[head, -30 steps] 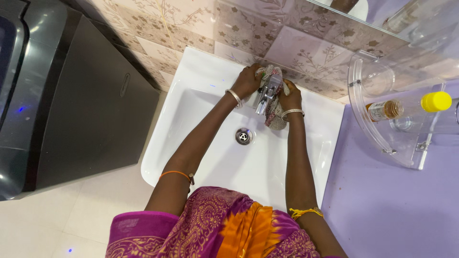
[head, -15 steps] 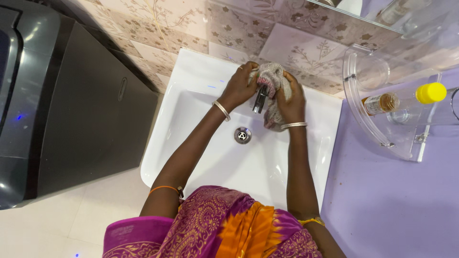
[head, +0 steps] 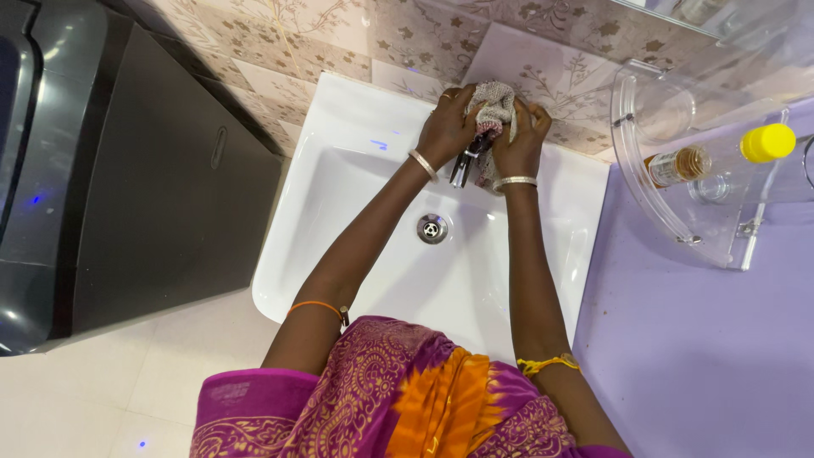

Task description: The person wipes the faucet, the inside of the basin, and the outer edges of a white porcelain sink using a cloth.

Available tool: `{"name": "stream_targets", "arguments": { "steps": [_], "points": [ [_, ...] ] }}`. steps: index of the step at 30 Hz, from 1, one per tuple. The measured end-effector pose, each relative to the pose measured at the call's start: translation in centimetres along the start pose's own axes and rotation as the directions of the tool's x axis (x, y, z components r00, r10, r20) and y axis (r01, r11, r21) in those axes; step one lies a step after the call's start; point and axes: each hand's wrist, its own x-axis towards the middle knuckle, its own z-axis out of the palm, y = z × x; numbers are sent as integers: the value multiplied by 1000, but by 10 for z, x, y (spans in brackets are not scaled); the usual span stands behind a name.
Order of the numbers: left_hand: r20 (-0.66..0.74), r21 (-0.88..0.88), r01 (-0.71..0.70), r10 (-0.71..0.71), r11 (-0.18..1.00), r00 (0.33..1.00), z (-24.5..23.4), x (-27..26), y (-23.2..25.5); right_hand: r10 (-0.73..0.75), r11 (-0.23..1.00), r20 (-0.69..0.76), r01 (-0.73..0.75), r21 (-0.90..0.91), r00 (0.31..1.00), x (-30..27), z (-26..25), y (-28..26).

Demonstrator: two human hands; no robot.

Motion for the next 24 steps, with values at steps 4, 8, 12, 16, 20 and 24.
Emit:
{"name": "stream_targets", "arguments": {
  "steps": [4, 8, 12, 16, 20, 24],
  "points": [
    [48, -99, 32, -28, 995, 998, -6, -1, 1, -155, 986, -62, 158, 46, 986, -25, 1, 7],
    [-18, -198, -81, 79, 977, 997, -26, -58, 27, -57, 990, -74, 66, 125, 996, -75, -9, -21],
    [-4, -185, -101, 102, 978, 995, -43, -84, 41, -25, 995, -54, 30, 92, 998, -84, -13, -41],
    [42, -154, 6, 0, 988, 999, -34, -52, 31, -5, 999, -21, 6, 39, 1000, -51, -11, -31],
    [80, -106, 161, -153, 981, 985, -19, -5, 27, 38, 997, 28, -40, 72, 999, -13, -4, -19],
    [-74, -130, -39, 29, 991, 997, -15, -25, 22, -86, 991, -37, 90, 101, 996, -28, -7, -15]
  ]
}}
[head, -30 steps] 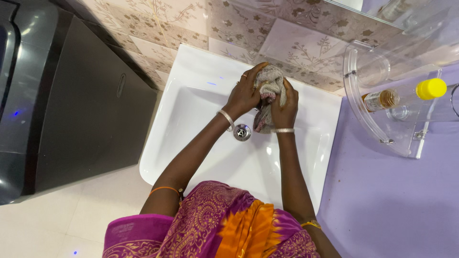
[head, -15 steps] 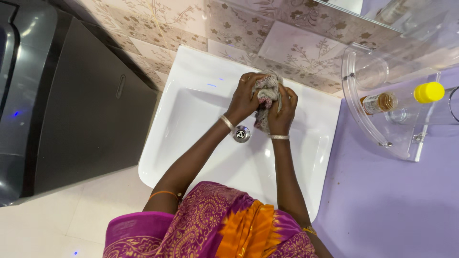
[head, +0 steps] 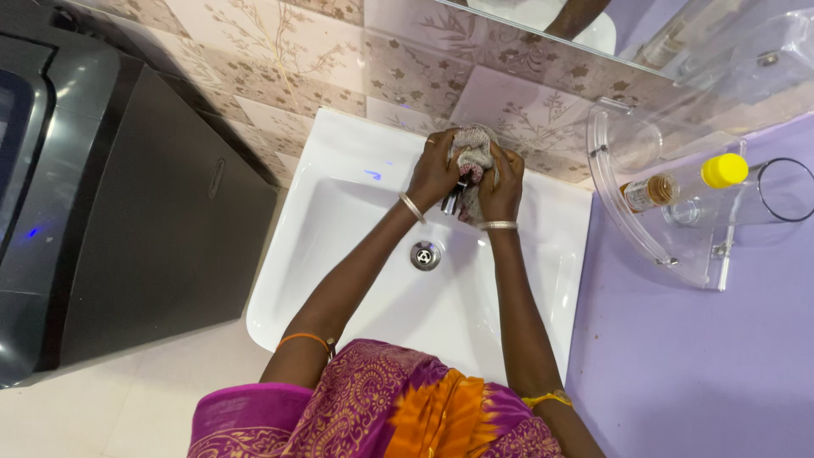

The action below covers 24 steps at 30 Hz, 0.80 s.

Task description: The person wipes the faucet, the inside of the basin, and the outer edges of a white porcelain sink using a cloth.

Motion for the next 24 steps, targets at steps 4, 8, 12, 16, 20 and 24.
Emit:
{"name": "stream_targets", "arguments": {
  "steps": [4, 8, 12, 16, 20, 24],
  "points": [
    [-7, -91, -22, 21, 996, 1000, -15, -52, 16, 45, 997, -36, -42, 68, 998, -48, -4, -24],
    [63, -124, 29, -21, 992, 998, -27, -66, 24, 33, 999, -11, -32, 39, 999, -63, -6, -41],
    [92, -132, 96, -85, 987, 992, -13, -28, -1, 60, 998, 30, -59, -37, 998, -28, -6, -30],
    [54, -148, 92, -84, 985, 995, 6, -2, -17, 37, 998, 31, -36, -43, 999, 9, -1, -23],
    [39, -147, 53, -47, 988, 998, 3, -21, -15, 12, 1000, 28, -12, 23, 1000, -14, -6, -25],
    [113, -218, 84, -60, 972, 992, -26, -72, 7, 17, 999, -2, -17, 52, 1000, -70, -10, -44]
  ]
}}
